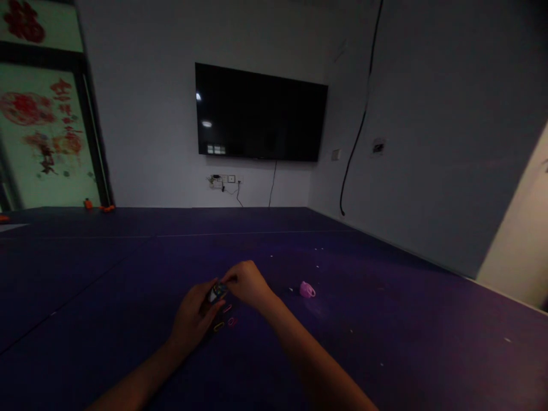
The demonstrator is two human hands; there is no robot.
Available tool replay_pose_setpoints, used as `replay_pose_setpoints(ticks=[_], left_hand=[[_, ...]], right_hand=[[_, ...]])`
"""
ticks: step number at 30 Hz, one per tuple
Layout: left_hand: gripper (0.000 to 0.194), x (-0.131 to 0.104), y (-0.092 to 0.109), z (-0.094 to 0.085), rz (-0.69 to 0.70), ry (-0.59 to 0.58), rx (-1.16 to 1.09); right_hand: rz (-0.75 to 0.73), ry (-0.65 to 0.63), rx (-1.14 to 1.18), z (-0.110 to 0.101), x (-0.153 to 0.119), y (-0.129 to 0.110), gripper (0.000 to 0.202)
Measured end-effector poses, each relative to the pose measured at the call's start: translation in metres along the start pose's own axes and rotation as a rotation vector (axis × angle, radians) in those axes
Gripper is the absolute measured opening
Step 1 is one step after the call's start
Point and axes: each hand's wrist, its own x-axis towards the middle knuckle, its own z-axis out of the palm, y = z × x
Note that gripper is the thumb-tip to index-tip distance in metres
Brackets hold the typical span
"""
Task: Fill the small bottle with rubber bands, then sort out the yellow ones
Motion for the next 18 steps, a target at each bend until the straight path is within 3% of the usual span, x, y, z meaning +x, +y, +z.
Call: replay_pose_setpoints(ticks=[3, 11, 13, 15, 18], left_hand=[[0.034, 0.001, 0.002, 0.0, -0.022, 0.02, -0.007], [0.041, 0.001, 0.003, 0.001, -0.29, 0.055, -0.103], [0.045, 0.002, 0.001, 0.001, -0.334, 0.063, -0.113], [0.048, 0.002, -0.001, -0.001, -0.368, 0.068, -0.113], [0.051, 0.003, -0.003, -0.001, -0.399, 0.081, -0.109]], right_hand=[[-0.041, -0.048, -0.001, -0.006, -0.001, -0.003, 0.032], [0.057, 0.075, 0.062, -0.019, 0.003, 0.001, 0.035], [0.105, 0.002, -0.005, -0.015, 0.001, 0.009, 0.034], [0.143, -0.159, -0.082, -0.007, -0.003, 0.017, 0.028], [0.078, -0.423, -0.143, 0.007, -0.011, 0.027, 0.041]])
